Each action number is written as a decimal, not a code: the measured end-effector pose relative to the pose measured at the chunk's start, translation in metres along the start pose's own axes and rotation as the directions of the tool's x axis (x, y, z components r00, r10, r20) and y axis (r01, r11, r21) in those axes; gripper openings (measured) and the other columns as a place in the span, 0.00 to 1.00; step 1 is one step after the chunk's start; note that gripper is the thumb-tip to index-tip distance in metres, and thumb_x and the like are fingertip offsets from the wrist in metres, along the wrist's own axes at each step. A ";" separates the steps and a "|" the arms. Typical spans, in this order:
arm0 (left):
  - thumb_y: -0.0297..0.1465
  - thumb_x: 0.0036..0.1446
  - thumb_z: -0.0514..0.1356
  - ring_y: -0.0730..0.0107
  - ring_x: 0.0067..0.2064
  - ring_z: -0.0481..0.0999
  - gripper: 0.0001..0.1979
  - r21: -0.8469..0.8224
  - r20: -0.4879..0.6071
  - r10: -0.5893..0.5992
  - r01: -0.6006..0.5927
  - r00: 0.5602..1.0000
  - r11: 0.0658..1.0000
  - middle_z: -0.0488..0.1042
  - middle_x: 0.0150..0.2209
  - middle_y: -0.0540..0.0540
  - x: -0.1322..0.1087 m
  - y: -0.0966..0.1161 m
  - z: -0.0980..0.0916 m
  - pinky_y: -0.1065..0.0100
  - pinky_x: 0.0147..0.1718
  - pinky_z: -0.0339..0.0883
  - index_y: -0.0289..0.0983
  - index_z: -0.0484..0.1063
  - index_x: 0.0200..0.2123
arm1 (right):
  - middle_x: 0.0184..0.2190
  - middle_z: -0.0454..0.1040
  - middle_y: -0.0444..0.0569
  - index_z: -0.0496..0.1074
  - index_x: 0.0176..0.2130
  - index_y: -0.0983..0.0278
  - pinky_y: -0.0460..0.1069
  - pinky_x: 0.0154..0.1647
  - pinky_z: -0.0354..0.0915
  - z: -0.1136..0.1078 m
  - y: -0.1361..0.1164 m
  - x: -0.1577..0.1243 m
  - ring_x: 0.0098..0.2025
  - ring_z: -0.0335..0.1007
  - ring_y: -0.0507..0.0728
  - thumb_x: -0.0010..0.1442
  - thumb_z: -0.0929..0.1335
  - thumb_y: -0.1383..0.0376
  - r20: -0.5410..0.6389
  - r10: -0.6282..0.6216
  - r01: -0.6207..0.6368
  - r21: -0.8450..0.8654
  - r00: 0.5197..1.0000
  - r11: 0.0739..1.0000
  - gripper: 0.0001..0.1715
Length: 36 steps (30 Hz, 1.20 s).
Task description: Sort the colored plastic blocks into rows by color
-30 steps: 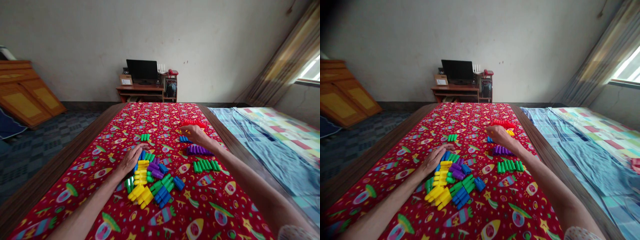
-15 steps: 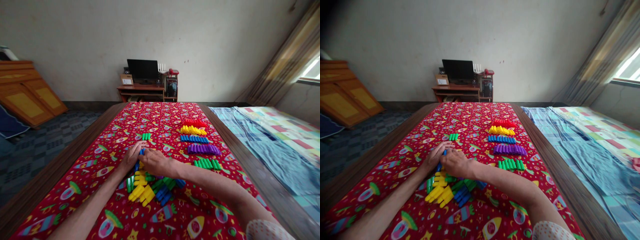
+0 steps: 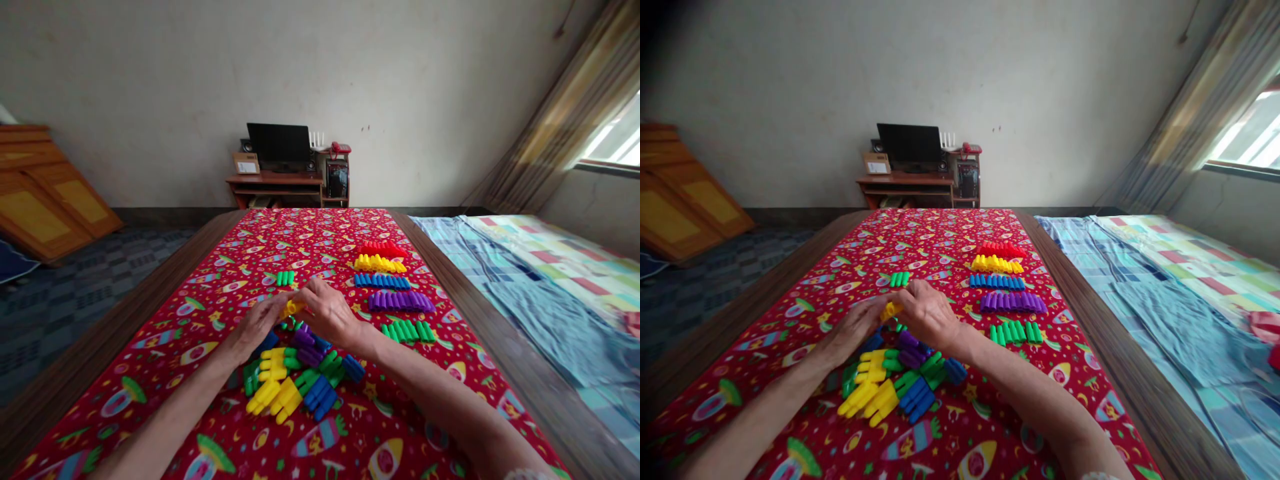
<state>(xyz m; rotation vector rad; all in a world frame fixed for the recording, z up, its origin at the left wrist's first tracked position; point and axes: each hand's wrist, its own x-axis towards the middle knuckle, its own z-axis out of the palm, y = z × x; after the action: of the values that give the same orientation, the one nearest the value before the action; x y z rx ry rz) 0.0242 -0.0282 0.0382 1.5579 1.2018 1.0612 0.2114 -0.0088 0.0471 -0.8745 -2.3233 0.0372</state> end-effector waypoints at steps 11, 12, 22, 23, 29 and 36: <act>0.45 0.37 0.73 0.49 0.53 0.75 0.43 -0.176 -0.027 -0.097 0.091 0.995 0.980 0.77 0.50 0.40 0.000 0.013 0.015 0.60 0.47 0.74 0.38 0.67 0.57 | 0.44 0.73 0.56 0.68 0.51 0.65 0.50 0.41 0.66 -0.022 0.001 -0.002 0.43 0.69 0.57 0.67 0.64 0.61 0.105 -0.202 0.199 0.042 0.974 0.979 0.15; 0.46 0.38 0.72 0.50 0.53 0.76 0.42 -0.156 -0.027 -0.078 0.073 0.997 0.985 0.77 0.50 0.40 -0.001 0.012 0.016 0.60 0.46 0.74 0.37 0.67 0.57 | 0.45 0.73 0.56 0.69 0.51 0.65 0.50 0.42 0.67 -0.023 0.000 -0.001 0.44 0.69 0.56 0.67 0.64 0.62 0.111 -0.211 0.207 0.046 0.971 0.977 0.14; 0.47 0.56 0.56 0.58 0.45 0.78 0.26 0.141 -0.224 0.160 -0.131 0.961 0.981 0.77 0.45 0.39 0.016 -0.024 -0.008 0.59 0.41 0.75 0.35 0.68 0.51 | 0.42 0.81 0.49 0.77 0.47 0.62 0.51 0.44 0.72 -0.093 0.129 -0.015 0.42 0.78 0.58 0.52 0.71 0.73 -0.175 0.358 -0.342 0.114 0.917 0.933 0.22; 0.46 0.56 0.56 0.58 0.44 0.78 0.25 0.169 -0.239 0.169 -0.130 0.956 0.977 0.77 0.44 0.39 0.018 -0.031 -0.012 0.59 0.42 0.75 0.35 0.69 0.50 | 0.40 0.81 0.49 0.78 0.46 0.62 0.52 0.44 0.72 -0.099 0.150 -0.021 0.41 0.78 0.59 0.50 0.71 0.73 -0.167 0.427 -0.420 0.079 0.889 0.904 0.21; 0.46 0.54 0.54 0.60 0.38 0.80 0.24 0.219 -0.272 0.141 -0.081 0.952 0.972 0.78 0.42 0.39 0.026 -0.060 -0.025 0.59 0.39 0.75 0.35 0.70 0.46 | 0.36 0.82 0.49 0.80 0.42 0.64 0.50 0.42 0.72 -0.112 0.216 -0.050 0.37 0.79 0.59 0.46 0.72 0.74 -0.044 0.504 -0.506 -0.114 0.862 0.855 0.20; 0.46 0.58 0.50 0.58 0.39 0.81 0.24 0.381 -0.220 0.076 0.014 0.973 0.924 0.80 0.40 0.40 0.023 -0.062 -0.029 0.64 0.35 0.73 0.36 0.72 0.47 | 0.43 0.81 0.52 0.78 0.48 0.64 0.52 0.46 0.71 -0.107 0.218 -0.051 0.44 0.78 0.62 0.50 0.72 0.73 0.148 0.476 -0.443 -0.205 0.867 0.872 0.23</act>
<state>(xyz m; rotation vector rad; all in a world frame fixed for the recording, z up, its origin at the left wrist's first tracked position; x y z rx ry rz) -0.0143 0.0072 -0.0116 1.7862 1.6253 1.0979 0.4293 0.1093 0.0501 -1.5631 -2.2584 0.1405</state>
